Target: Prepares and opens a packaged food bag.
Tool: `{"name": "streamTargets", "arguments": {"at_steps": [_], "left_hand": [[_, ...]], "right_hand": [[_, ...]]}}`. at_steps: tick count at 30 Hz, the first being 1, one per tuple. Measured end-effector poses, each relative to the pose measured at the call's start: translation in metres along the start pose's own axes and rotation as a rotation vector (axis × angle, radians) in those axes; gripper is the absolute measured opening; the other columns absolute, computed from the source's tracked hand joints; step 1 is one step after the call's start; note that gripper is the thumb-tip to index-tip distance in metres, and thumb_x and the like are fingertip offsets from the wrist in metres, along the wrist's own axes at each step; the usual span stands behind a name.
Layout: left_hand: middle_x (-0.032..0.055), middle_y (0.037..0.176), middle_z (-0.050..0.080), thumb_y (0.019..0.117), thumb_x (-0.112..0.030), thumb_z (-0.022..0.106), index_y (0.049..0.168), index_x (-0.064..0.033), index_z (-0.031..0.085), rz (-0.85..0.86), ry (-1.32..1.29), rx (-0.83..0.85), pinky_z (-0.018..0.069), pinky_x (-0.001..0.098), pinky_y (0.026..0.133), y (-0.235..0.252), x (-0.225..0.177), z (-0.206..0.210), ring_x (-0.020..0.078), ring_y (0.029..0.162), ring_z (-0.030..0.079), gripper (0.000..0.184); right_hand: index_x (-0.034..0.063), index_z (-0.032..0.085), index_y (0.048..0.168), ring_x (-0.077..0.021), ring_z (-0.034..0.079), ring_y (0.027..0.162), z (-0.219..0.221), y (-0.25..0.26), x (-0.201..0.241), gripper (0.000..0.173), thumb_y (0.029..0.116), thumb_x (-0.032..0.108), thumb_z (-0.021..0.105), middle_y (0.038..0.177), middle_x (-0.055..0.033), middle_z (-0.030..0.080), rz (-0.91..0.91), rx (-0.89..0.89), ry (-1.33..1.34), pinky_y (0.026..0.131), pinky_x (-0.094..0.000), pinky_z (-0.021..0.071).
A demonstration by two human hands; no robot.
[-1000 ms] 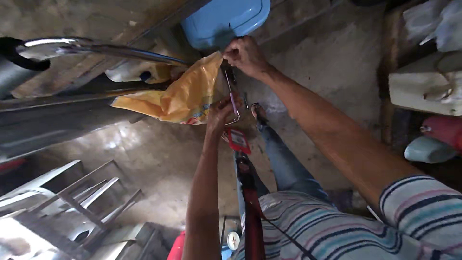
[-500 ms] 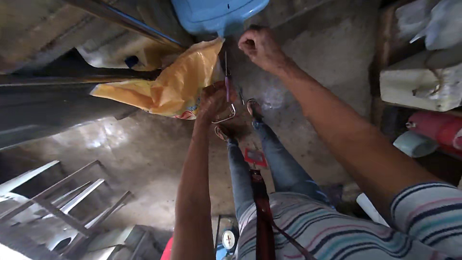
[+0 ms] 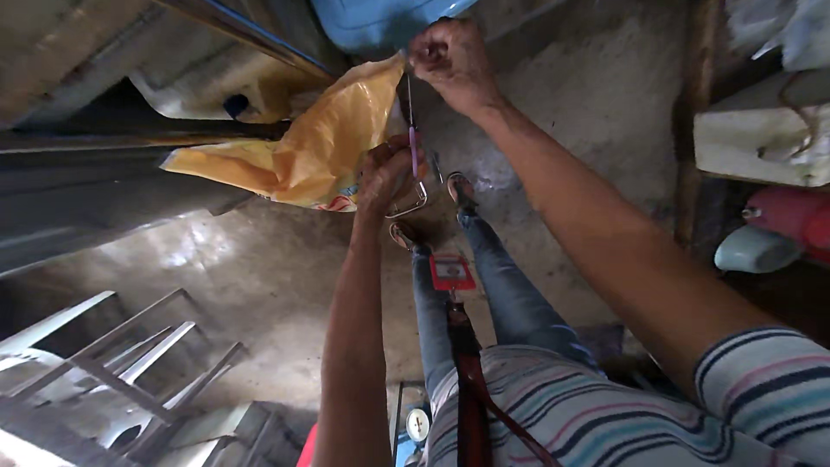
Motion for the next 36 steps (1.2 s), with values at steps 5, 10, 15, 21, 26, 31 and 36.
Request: {"name": "streamTargets", "arguments": {"at_steps": [5, 10, 15, 21, 26, 31, 36], "left_hand": [[-0.0022, 0.096, 0.072, 0.095, -0.016, 0.06, 0.123, -0.0039, 0.067, -0.003, -0.025, 0.014, 0.0562, 0.0235, 0.076, -0.002, -0.001, 0.003, 0.0049, 0.084, 0.066, 0.031], [-0.0028, 0.094, 0.072, 0.0963, -0.016, 0.057, 0.123, -0.0037, 0.067, 0.001, -0.055, 0.027, 0.0566, 0.023, 0.077, -0.001, 0.002, -0.001, 0.0047, 0.083, 0.067, 0.03], [-0.0001, 0.1, 0.073, 0.094, -0.018, 0.056, 0.125, -0.0038, 0.067, 0.0, 0.015, 0.041, 0.0571, 0.0283, 0.085, 0.007, 0.005, -0.007, 0.0081, 0.09, 0.068, 0.036], [0.0004, 0.1, 0.073, 0.0949, -0.013, 0.057, 0.119, 0.0007, 0.067, -0.015, 0.178, 0.126, 0.0567, 0.0253, 0.084, 0.022, -0.016, -0.012, 0.0044, 0.088, 0.068, 0.03], [0.0068, 0.104, 0.074, 0.0939, -0.012, 0.065, 0.12, 0.0002, 0.069, -0.105, 0.322, 0.154, 0.0574, 0.0302, 0.086, 0.026, -0.022, -0.016, 0.0092, 0.09, 0.069, 0.03], [0.0044, 0.098, 0.074, 0.0958, -0.013, 0.063, 0.118, 0.0007, 0.068, -0.144, 0.337, 0.146, 0.0573, 0.028, 0.082, 0.027, -0.032, -0.01, 0.0075, 0.086, 0.068, 0.027], [0.0013, 0.095, 0.075, 0.0976, -0.019, 0.061, 0.115, -0.0024, 0.071, -0.157, 0.326, 0.141, 0.0566, 0.0246, 0.077, 0.03, -0.033, -0.009, 0.0055, 0.083, 0.069, 0.026]], "right_hand": [[0.002, 0.073, 0.103, -0.0111, 0.07, 0.084, 0.004, 0.004, 0.005, 0.017, 0.0962, 0.017, 0.067, 0.096, -0.0081, 0.072, 0.086, 0.016, 0.049, 0.081, -0.0285, 0.0588], [-0.003, 0.068, 0.108, -0.0124, 0.071, 0.086, 0.003, -0.003, -0.001, 0.017, 0.099, 0.011, 0.063, 0.102, -0.0119, 0.068, 0.101, 0.031, 0.109, 0.081, -0.0278, 0.061], [-0.0043, 0.067, 0.106, -0.0136, 0.069, 0.089, 0.018, -0.014, -0.012, 0.016, 0.0989, 0.009, 0.062, 0.1, -0.0122, 0.068, 0.152, -0.083, 0.275, 0.086, -0.0298, 0.0591], [0.0004, 0.062, 0.091, -0.007, 0.066, 0.074, 0.043, -0.029, -0.016, 0.005, 0.0961, -0.001, 0.063, 0.077, -0.0003, 0.065, 0.251, -0.349, 0.677, 0.077, -0.0267, 0.0595], [0.0013, 0.063, 0.091, -0.0059, 0.065, 0.073, 0.047, -0.03, -0.017, 0.005, 0.0957, 0.0, 0.064, 0.077, 0.0005, 0.065, 0.295, -0.387, 0.712, 0.076, -0.0256, 0.0585], [0.0013, 0.064, 0.088, -0.0073, 0.065, 0.073, 0.048, -0.031, -0.019, 0.01, 0.096, -0.003, 0.06, 0.075, -0.0003, 0.066, 0.284, -0.384, 0.781, 0.077, -0.0277, 0.0583], [0.002, 0.064, 0.088, -0.0041, 0.063, 0.069, 0.045, -0.031, -0.016, 0.011, 0.0959, -0.004, 0.06, 0.072, 0.0024, 0.065, 0.261, -0.379, 0.76, 0.073, -0.0243, 0.0571]]}}
Point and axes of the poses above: each hand's wrist, its own y-axis towards the middle knuckle, its own z-axis out of the palm, x = y × z, the point moved 1 cm from there along y, towards the middle knuckle
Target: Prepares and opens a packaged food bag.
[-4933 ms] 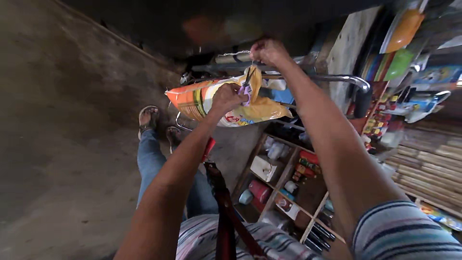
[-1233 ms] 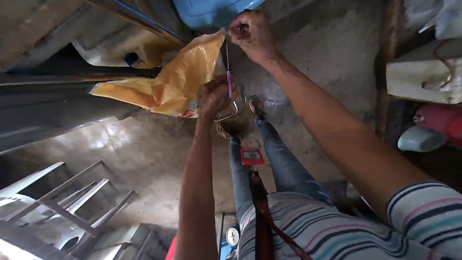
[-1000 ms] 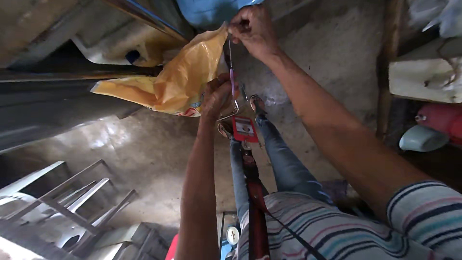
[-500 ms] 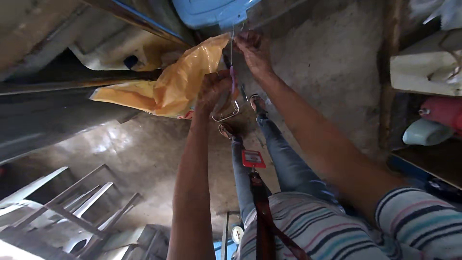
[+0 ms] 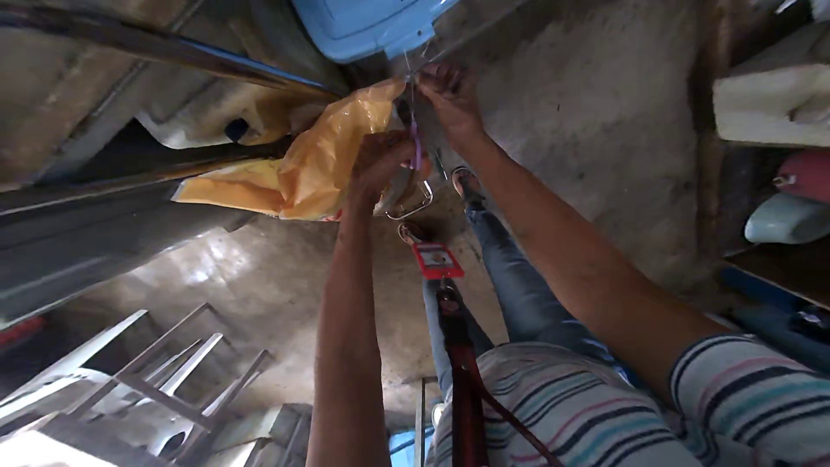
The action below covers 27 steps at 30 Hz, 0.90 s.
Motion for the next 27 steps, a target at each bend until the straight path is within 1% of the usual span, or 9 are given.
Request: {"name": "streamTargets", "arguments": {"at_steps": [4, 6, 9, 13, 16, 18, 22, 25, 27], "left_hand": [[-0.0013, 0.09, 0.076, 0.0966, -0.018, 0.061, 0.11, -0.0032, 0.072, 0.011, -0.063, -0.021, 0.0551, 0.0203, 0.071, -0.006, -0.003, 0.002, 0.0018, 0.078, 0.068, 0.023], [-0.0005, 0.093, 0.076, 0.0944, -0.016, 0.062, 0.112, -0.002, 0.071, 0.008, -0.073, -0.031, 0.0551, 0.0211, 0.073, -0.01, -0.004, 0.003, 0.0022, 0.08, 0.068, 0.024], [-0.0036, 0.089, 0.073, 0.094, -0.013, 0.063, 0.109, -0.0036, 0.071, -0.015, -0.102, -0.072, 0.0525, 0.0178, 0.068, -0.01, -0.005, 0.004, -0.0004, 0.074, 0.064, 0.02], [0.001, 0.1, 0.075, 0.1016, -0.022, 0.052, 0.115, -0.0048, 0.069, 0.0, -0.244, -0.039, 0.0569, 0.024, 0.079, -0.002, 0.0, 0.005, 0.0064, 0.088, 0.069, 0.028], [-0.0004, 0.097, 0.077, 0.1044, -0.025, 0.046, 0.11, -0.0082, 0.071, -0.001, -0.357, -0.061, 0.0577, 0.0244, 0.076, 0.003, -0.002, 0.009, 0.0071, 0.087, 0.071, 0.031], [-0.0006, 0.093, 0.077, 0.1044, -0.022, 0.047, 0.105, -0.0079, 0.07, 0.018, -0.421, -0.094, 0.0585, 0.0249, 0.075, 0.006, -0.002, 0.014, 0.0073, 0.085, 0.071, 0.028], [0.0006, 0.088, 0.073, 0.099, -0.014, 0.056, 0.104, -0.0052, 0.067, 0.092, -0.5, -0.144, 0.0599, 0.0293, 0.079, 0.013, 0.002, 0.021, 0.0107, 0.082, 0.07, 0.015], [0.0014, 0.093, 0.072, 0.0974, -0.007, 0.053, 0.111, 0.0002, 0.065, 0.125, -0.416, -0.112, 0.0602, 0.0291, 0.079, 0.008, 0.002, 0.025, 0.0099, 0.083, 0.07, 0.02], [0.0041, 0.095, 0.072, 0.0933, -0.005, 0.058, 0.114, 0.0025, 0.065, 0.09, -0.243, -0.01, 0.0595, 0.0297, 0.078, -0.013, 0.0, 0.035, 0.0098, 0.083, 0.069, 0.023]], "right_hand": [[0.0014, 0.065, 0.087, -0.0044, 0.063, 0.068, 0.002, 0.003, 0.0, 0.01, 0.095, -0.004, 0.061, 0.073, 0.0014, 0.064, -0.022, -0.004, -0.004, 0.071, -0.0237, 0.057], [0.0007, 0.065, 0.09, -0.0049, 0.062, 0.071, 0.002, 0.005, 0.002, 0.008, 0.0964, -0.002, 0.061, 0.076, 0.0005, 0.063, 0.002, 0.007, -0.02, 0.074, -0.0244, 0.0568], [0.0015, 0.064, 0.089, -0.0048, 0.062, 0.072, 0.004, 0.007, 0.005, 0.008, 0.0964, -0.002, 0.061, 0.076, 0.0009, 0.063, 0.028, 0.01, -0.019, 0.074, -0.0244, 0.0569], [0.0026, 0.062, 0.086, -0.0061, 0.063, 0.071, 0.004, 0.007, 0.002, 0.011, 0.0959, -0.002, 0.06, 0.075, 0.0005, 0.063, 0.006, 0.013, -0.013, 0.074, -0.0261, 0.0578], [0.0017, 0.064, 0.087, -0.0059, 0.062, 0.072, 0.003, 0.008, -0.001, 0.009, 0.0957, 0.001, 0.062, 0.076, 0.0001, 0.063, -0.028, 0.025, -0.057, 0.074, -0.026, 0.0569], [0.0035, 0.062, 0.088, -0.004, 0.06, 0.071, 0.003, 0.008, -0.002, 0.009, 0.0963, 0.002, 0.061, 0.075, 0.0019, 0.061, -0.025, 0.05, -0.061, 0.072, -0.0236, 0.0548], [0.0057, 0.06, 0.085, -0.0014, 0.056, 0.063, 0.006, 0.007, 0.002, 0.013, 0.0956, -0.001, 0.061, 0.07, 0.0045, 0.057, -0.035, 0.046, -0.02, 0.062, -0.019, 0.0513], [0.001, 0.062, 0.094, -0.0026, 0.061, 0.077, -0.001, 0.009, 0.01, 0.003, 0.096, 0.0, 0.063, 0.081, 0.0019, 0.062, -0.014, 0.035, -0.05, 0.077, -0.0217, 0.0552], [-0.0035, 0.064, 0.101, -0.0094, 0.069, 0.085, -0.018, 0.011, 0.013, 0.006, 0.0961, 0.0, 0.063, 0.091, -0.0038, 0.068, 0.023, 0.056, -0.037, 0.085, -0.0287, 0.0597]]}}
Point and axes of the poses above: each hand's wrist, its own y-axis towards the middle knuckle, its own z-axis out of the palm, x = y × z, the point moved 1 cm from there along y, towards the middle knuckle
